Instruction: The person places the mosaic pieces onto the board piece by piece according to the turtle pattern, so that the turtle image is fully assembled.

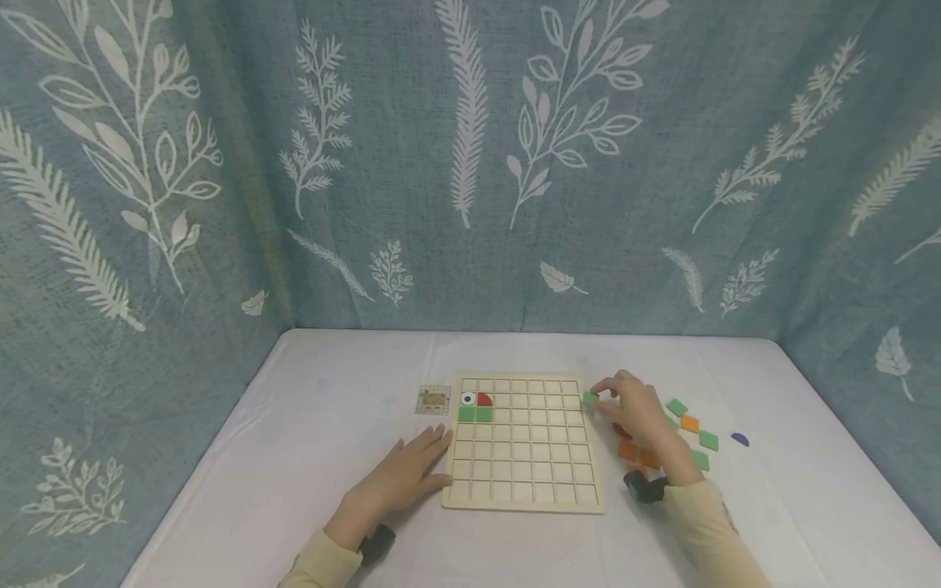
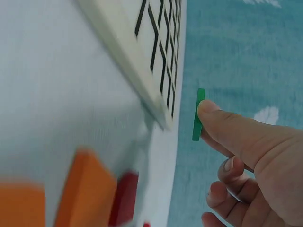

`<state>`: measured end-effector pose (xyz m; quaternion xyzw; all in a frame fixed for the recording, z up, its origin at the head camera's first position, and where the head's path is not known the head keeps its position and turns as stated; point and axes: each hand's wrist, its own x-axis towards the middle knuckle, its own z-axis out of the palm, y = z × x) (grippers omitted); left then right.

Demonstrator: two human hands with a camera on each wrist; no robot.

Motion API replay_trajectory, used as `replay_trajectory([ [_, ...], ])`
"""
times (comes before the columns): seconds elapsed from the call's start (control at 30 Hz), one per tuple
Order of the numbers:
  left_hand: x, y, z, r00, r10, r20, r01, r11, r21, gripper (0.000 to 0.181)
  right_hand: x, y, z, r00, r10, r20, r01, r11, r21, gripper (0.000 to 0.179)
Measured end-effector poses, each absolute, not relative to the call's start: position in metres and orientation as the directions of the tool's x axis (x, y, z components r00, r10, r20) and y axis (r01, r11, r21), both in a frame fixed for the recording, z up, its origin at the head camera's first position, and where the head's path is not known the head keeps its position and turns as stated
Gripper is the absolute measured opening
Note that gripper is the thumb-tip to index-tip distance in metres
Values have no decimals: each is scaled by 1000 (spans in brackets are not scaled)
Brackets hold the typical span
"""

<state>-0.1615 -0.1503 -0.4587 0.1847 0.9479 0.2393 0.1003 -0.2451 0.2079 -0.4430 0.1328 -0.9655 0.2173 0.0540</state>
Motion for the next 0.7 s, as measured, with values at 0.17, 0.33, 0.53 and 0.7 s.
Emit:
replay_trajectory([
  [0.17, -162, -149, -457, -910, 401, -100, 305, 816, 491, 67, -246, 190, -444, -946, -267, 185, -322, 845, -426, 22],
  [0.33, -163, -150, -458, -911, 402, -96, 309, 817, 486, 67, -247, 177, -446, -925, -310, 220, -376, 833, -407, 20],
  [0.53, -164, -150, -459, -912, 395, -107, 297, 819, 490, 68, -247, 161, -442, -911, -344, 229, -410, 821, -398, 22],
  [0.7, -164, -150, -460, -911, 398, -110, 298, 818, 492, 68, -244, 151, -441, -902, -360, 238, -429, 810, -401, 22],
])
